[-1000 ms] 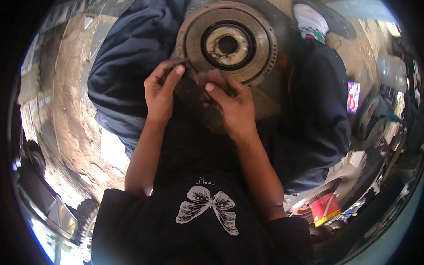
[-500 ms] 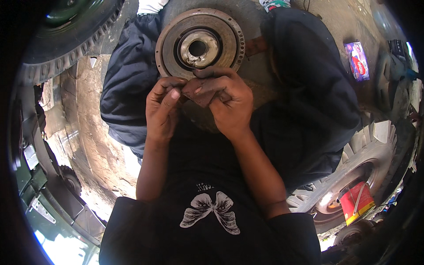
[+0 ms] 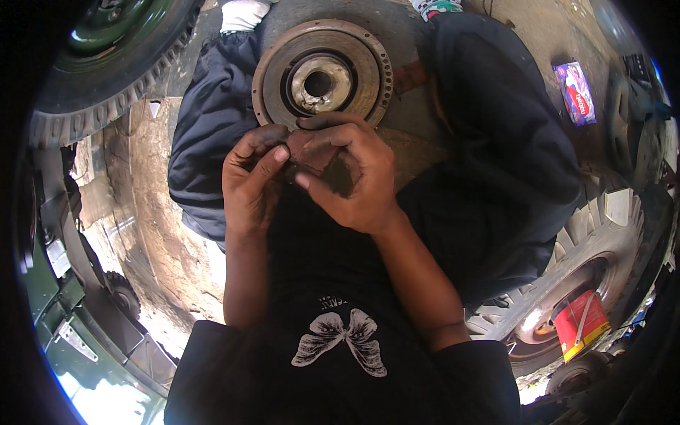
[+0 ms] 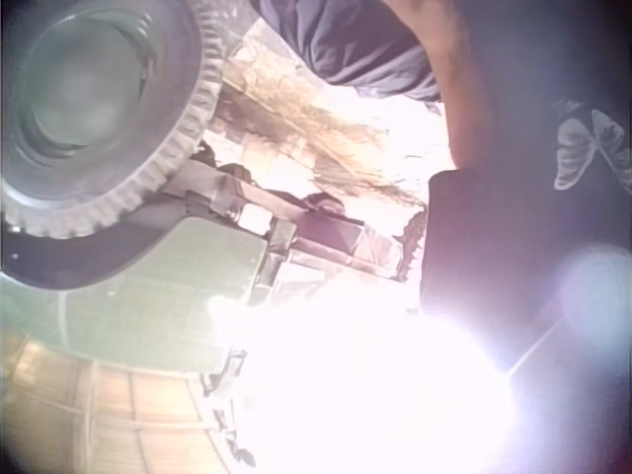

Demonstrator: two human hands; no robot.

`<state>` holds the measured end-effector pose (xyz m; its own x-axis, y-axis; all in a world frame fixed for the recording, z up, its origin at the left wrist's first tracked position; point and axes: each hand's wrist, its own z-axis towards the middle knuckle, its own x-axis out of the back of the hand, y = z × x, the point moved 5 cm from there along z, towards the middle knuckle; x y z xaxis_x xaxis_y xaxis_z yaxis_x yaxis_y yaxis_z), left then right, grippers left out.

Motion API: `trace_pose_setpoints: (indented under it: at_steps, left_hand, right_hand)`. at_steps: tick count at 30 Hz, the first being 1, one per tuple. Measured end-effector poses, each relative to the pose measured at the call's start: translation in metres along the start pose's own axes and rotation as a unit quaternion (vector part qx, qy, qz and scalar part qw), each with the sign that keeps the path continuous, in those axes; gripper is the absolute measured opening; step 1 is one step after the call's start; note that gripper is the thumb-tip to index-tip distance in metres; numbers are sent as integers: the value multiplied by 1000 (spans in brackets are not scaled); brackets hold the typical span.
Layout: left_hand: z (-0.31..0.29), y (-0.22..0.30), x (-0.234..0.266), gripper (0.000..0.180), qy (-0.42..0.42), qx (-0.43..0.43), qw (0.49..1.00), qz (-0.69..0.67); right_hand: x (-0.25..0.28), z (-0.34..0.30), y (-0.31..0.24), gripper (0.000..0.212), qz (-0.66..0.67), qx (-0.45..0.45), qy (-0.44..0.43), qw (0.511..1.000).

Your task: The person sits on the ground and uses both hands to manipulate a circular metal mechanical part, repeatedly pressing and adjusting its inner ring. The person flips the part over to work on the other side and continues adjusting components by hand.

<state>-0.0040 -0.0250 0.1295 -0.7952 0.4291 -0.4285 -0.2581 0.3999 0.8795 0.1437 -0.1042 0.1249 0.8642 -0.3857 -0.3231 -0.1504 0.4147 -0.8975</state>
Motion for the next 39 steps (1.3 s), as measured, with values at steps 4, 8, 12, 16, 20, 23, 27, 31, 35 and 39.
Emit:
trace_pose_setpoints:
  at_steps: [4,8,12,16,20,23,27,31,35,39]
  left_hand:
    - [-2,2,0,27,16,-16,998,61]
    - [-4,8,-4,25,36,-70,983,168]
    - [-1,15,-10,25,28,-149,940,305]
    - [-2,15,-8,26,25,-164,930,329]
    - [-2,8,0,26,18,-136,951,276]
    - [-2,-5,3,24,43,-136,956,256]
    - [-2,-8,18,24,55,-192,924,327]
    - [-2,-2,31,26,10,-198,903,380]
    - [0,1,48,27,-45,-201,895,397]
    - [6,-1,61,28,-62,-185,910,367]
  right_hand:
    - [-7,-10,15,36,46,-15,29,998]
    - [-6,-17,18,35,2,-33,47,998]
    - [-7,-14,19,32,52,-115,83,988]
    - [-2,-11,21,31,57,-155,44,985]
    - [-2,-17,33,34,133,-212,48,967]
    - [-10,-28,51,33,220,-232,73,945]
    - [-23,-35,55,53,393,-375,59,837]
    - [-23,-41,56,55,432,-489,-33,757]
    - [-24,-52,72,39,384,-533,-11,754]
    - [-22,-51,83,25,342,-520,18,783]
